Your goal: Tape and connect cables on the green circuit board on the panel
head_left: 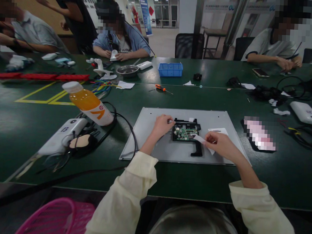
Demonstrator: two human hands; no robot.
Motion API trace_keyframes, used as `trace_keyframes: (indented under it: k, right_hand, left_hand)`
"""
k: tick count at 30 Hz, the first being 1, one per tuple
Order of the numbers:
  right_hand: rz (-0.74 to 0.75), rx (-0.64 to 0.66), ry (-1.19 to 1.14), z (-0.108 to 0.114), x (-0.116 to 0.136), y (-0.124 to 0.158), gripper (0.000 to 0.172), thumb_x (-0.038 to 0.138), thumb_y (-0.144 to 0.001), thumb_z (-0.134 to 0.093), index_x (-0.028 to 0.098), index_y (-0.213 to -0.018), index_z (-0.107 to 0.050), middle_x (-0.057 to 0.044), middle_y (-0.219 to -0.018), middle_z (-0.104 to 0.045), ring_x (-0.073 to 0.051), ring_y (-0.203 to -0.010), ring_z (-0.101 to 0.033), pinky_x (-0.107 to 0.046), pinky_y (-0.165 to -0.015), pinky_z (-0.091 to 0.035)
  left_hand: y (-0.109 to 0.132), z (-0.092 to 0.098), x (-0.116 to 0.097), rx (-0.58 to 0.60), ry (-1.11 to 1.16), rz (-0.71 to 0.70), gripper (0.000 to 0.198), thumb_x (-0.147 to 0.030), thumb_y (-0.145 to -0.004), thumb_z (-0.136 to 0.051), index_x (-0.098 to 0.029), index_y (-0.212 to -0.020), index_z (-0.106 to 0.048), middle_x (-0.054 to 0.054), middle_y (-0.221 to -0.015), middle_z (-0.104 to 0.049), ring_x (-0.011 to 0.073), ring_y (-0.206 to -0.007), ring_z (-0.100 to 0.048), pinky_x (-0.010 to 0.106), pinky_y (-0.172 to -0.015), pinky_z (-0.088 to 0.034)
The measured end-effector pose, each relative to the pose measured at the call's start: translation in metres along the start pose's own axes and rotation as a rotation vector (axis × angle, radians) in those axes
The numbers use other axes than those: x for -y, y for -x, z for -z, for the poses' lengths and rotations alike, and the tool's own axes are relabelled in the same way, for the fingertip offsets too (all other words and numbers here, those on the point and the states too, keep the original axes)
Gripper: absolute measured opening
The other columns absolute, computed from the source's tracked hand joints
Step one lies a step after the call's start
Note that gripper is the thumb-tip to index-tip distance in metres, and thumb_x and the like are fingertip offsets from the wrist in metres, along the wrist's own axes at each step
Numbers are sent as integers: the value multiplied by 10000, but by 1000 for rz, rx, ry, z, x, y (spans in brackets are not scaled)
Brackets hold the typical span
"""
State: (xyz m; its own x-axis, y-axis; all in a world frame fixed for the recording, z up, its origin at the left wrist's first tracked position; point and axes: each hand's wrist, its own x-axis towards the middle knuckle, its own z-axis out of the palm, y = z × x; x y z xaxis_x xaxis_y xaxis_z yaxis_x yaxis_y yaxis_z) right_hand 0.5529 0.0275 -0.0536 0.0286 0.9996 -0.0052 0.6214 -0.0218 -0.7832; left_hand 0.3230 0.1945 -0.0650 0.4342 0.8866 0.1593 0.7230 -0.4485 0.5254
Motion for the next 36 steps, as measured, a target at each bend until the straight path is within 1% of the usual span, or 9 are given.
trace_keyframes:
  k: [3,6,9,12,15,19,24,29,36]
  right_hand:
    - [-67,-190,2,6,-11,-3,257,376,-806,-586,214,-1004,-606,-30,-799,-666,-191,-718,-622,-324,-681,-478]
    - [-127,-353,161,13,-29,-6,422,369,-812,-571,198,-1197,-546,-76,-918,-666,-241,-846,-629,-392,-780,-485]
    - [-140,-469,395,17,-45,-6,529,367,-810,-567,165,-1293,-497,-154,-1137,-605,-318,-1059,-559,-484,-890,-444]
    - [-107,-534,473,19,-51,-5,539,343,-831,-535,156,-1332,-468,-178,-1253,-536,-338,-1170,-486,-512,-944,-415]
    - [-6,-493,444,18,-50,-6,434,316,-848,-506,178,-1259,-539,-147,-1230,-558,-302,-1169,-497,-484,-982,-409]
    - [136,-300,422,10,-49,-9,355,331,-855,-506,193,-1166,-609,-115,-1219,-588,-260,-1148,-531,-439,-1015,-410]
    - [180,-170,575,-1,-58,-7,466,334,-937,-345,162,-1340,-502,-119,-1424,-468,-290,-1341,-367,-502,-1087,-330]
    - [37,-222,734,-4,-61,-6,525,356,-964,-259,147,-1424,-399,-96,-1486,-396,-347,-1398,-249,-548,-1065,-336]
    - [50,-325,780,3,-47,-18,495,352,-953,-324,99,-1354,-464,-152,-1519,-316,-369,-1424,-156,-557,-1070,-319]
  left_hand:
    - [-3,1,3,-44,54,-11,162,-283,-788,-556,-177,-795,-678,60,-889,-657,208,-906,-575,352,-883,-429]
    - [-6,2,7,-101,42,35,168,-291,-785,-553,-179,-803,-677,65,-903,-662,221,-941,-576,361,-898,-425]
    - [-6,2,9,-122,-70,99,176,-291,-783,-556,-179,-825,-684,79,-924,-654,243,-996,-561,393,-950,-392]
    - [-4,1,10,-127,-172,112,165,-278,-780,-556,-180,-829,-680,84,-905,-640,252,-986,-557,414,-966,-374]
    - [-2,0,10,-139,-196,111,152,-266,-788,-552,-182,-850,-663,89,-924,-631,255,-977,-557,409,-946,-393]
    - [0,0,9,-213,-192,125,218,-263,-815,-538,-182,-994,-632,116,-1052,-612,287,-1036,-536,421,-906,-428]
    - [3,-1,-4,-265,-133,-43,300,-234,-894,-445,-145,-1162,-545,131,-1170,-581,254,-1137,-506,411,-996,-397]
    - [12,-10,-24,-166,-105,-265,380,-278,-946,-381,-119,-1282,-461,146,-1305,-524,232,-1244,-455,396,-1074,-347]
    - [20,-17,-33,3,-126,-305,442,-369,-953,-375,-126,-1316,-444,153,-1358,-494,257,-1250,-471,417,-1055,-376]
